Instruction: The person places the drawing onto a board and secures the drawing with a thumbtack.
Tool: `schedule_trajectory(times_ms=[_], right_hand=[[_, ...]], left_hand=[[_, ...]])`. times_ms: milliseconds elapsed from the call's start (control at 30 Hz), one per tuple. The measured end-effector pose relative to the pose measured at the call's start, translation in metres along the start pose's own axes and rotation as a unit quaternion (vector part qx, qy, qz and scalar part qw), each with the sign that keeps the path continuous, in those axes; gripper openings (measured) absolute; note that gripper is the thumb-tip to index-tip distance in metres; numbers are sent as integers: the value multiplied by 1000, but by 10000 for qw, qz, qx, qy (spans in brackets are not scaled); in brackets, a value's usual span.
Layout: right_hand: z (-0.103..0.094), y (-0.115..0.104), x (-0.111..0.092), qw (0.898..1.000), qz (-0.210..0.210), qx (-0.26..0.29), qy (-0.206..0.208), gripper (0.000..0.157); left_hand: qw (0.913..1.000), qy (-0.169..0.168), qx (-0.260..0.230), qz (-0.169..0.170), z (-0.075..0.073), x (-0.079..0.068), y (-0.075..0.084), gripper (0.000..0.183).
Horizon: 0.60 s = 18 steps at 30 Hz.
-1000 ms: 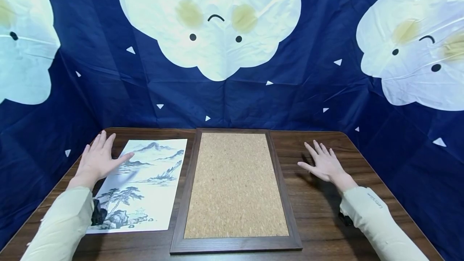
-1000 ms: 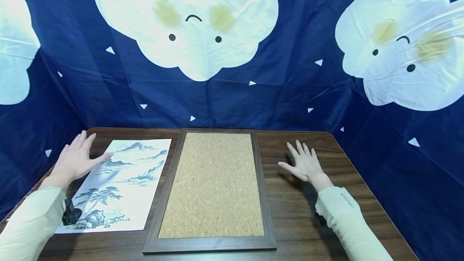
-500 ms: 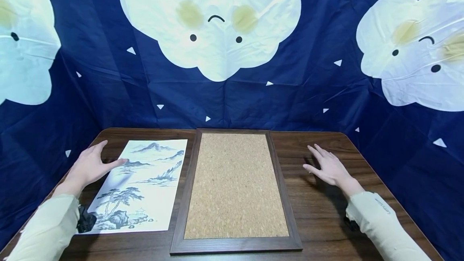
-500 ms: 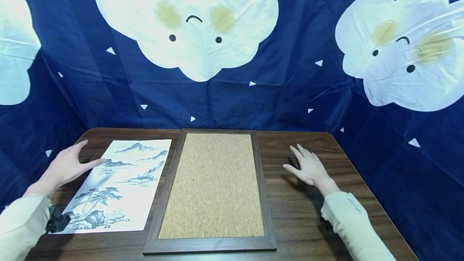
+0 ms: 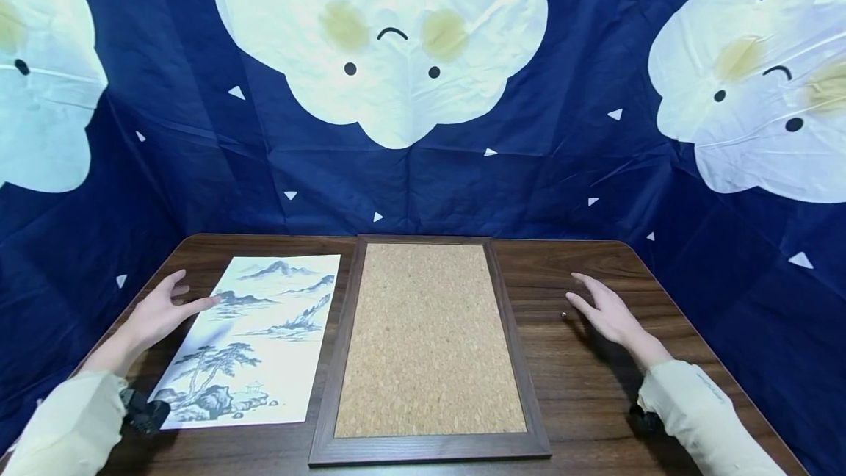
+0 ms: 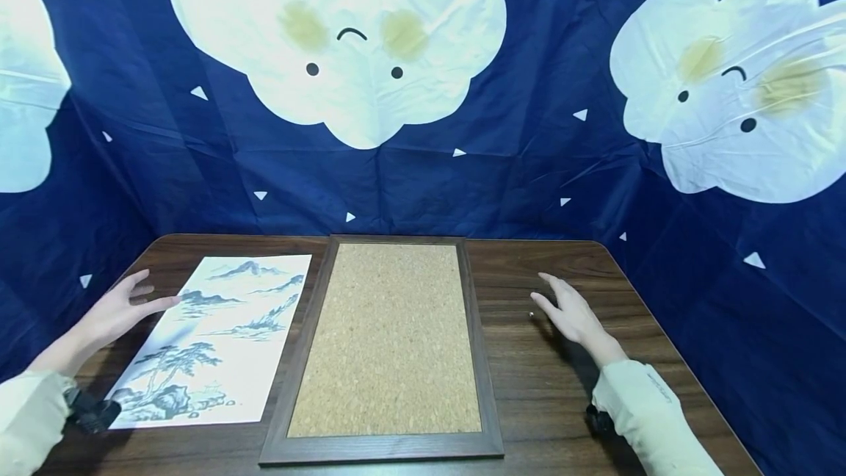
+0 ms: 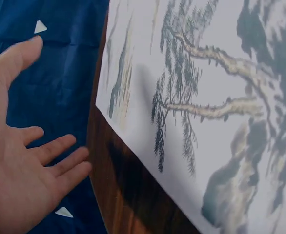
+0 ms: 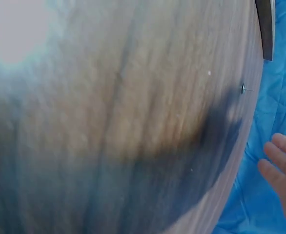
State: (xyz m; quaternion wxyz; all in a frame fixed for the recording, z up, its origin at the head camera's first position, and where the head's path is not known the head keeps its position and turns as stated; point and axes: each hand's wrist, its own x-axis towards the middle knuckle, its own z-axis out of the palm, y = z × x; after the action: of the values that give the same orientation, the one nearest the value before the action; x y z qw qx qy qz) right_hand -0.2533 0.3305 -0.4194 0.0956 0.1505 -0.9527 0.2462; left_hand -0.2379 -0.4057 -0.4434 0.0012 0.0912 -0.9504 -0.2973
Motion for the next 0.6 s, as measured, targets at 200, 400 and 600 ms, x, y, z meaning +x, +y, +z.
schedule_trajectory(times_ms=[200,400,600], right_hand=[[4,-5,-5,9970,254,570,454,39],[8,-6,-10,9928,535,784,732,28],[13,-5,-10,9861,798,1191,841,22]], left_hand=[[9986,-263,-409,-186,6,7,-26,116],[9909,-970,-806,-466,-9,-23,14,110],[9827,-1326,-985,-836,-12,-38,39,111]])
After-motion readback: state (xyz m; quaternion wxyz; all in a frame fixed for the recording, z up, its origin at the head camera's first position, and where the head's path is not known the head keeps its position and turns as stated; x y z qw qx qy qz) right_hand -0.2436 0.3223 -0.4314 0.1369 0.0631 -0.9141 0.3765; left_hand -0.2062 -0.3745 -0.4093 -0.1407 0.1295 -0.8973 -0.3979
